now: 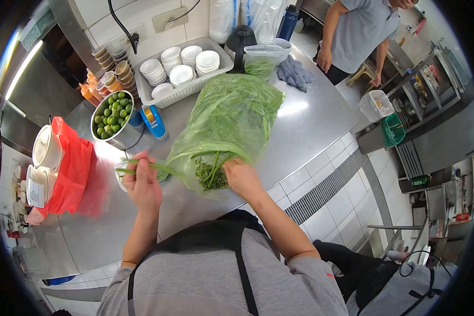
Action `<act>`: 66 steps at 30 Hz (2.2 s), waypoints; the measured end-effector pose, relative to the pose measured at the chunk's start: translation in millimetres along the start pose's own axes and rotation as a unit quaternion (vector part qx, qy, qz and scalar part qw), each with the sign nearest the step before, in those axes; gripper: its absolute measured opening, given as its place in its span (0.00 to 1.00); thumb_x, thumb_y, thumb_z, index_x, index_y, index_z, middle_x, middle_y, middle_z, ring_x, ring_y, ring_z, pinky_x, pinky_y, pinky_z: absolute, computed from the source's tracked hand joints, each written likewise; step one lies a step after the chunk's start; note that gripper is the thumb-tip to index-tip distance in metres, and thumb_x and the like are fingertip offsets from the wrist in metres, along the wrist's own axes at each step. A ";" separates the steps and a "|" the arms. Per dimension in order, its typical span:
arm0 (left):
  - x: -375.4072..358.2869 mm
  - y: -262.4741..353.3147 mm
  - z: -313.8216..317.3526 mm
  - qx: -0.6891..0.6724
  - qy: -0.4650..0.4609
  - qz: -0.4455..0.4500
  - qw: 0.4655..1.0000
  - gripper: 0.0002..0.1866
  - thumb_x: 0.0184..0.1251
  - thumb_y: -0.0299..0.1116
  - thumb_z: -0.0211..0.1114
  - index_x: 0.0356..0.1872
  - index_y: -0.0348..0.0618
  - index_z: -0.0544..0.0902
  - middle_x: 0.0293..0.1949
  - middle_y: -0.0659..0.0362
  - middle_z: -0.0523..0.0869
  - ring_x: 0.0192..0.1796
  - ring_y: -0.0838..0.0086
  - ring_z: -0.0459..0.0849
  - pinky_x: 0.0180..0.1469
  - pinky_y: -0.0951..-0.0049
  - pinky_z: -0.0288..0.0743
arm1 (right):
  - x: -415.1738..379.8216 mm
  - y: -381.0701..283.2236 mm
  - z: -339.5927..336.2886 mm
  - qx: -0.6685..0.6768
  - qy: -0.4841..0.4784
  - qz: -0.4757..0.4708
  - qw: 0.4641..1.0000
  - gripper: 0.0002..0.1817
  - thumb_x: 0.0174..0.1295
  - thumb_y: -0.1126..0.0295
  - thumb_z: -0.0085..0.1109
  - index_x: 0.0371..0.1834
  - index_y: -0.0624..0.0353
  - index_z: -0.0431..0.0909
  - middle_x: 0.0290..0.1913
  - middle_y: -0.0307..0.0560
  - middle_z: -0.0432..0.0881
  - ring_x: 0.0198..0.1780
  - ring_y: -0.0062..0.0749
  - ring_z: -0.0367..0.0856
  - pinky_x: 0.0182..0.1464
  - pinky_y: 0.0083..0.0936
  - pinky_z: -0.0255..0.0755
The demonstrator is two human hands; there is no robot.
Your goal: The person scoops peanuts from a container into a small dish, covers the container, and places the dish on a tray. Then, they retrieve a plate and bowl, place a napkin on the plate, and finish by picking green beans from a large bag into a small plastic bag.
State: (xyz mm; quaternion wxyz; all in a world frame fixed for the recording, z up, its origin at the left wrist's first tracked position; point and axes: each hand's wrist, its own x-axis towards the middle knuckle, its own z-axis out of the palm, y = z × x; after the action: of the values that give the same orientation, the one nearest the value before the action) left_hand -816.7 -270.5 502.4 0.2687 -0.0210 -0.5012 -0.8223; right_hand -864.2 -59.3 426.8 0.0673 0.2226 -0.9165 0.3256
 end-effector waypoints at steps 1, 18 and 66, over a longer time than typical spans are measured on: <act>-0.6 -4.9 1.4 0.000 0.000 -0.002 1.000 0.08 0.64 0.26 0.55 0.41 0.36 0.78 0.31 0.59 0.81 0.20 0.89 0.62 0.22 0.87 0.55 | 1.9 -0.3 1.3 0.000 -0.001 0.002 1.000 0.07 0.58 0.71 0.50 0.33 0.62 0.76 0.30 0.55 0.77 0.31 0.50 0.76 0.34 0.37 0.72; 7.8 -87.1 7.5 0.532 -0.289 0.006 0.796 0.11 0.51 0.35 0.65 0.34 0.39 0.82 0.25 0.50 0.80 0.29 0.57 0.79 0.34 0.64 0.72 | 25.4 -7.4 -17.7 -0.149 -0.012 -0.094 0.984 0.08 0.53 0.72 0.53 0.36 0.57 0.78 0.36 0.51 0.77 0.29 0.44 0.78 0.31 0.36 0.74; -8.0 -48.5 17.1 0.343 -0.202 -0.231 0.888 0.08 0.60 0.32 0.57 0.34 0.38 0.78 0.21 0.57 0.76 0.24 0.70 0.78 0.26 0.71 0.73 | 19.2 9.0 20.2 -0.121 -0.014 -0.091 0.988 0.07 0.50 0.74 0.53 0.33 0.60 0.75 0.35 0.48 0.73 0.36 0.42 0.77 0.35 0.35 0.73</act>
State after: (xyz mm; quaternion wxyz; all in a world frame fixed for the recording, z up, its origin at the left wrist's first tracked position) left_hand -836.3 -235.6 469.0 -0.0450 0.0235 -0.7862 -0.6159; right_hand -884.9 -72.8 411.0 0.1105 0.2999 -0.9258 0.2021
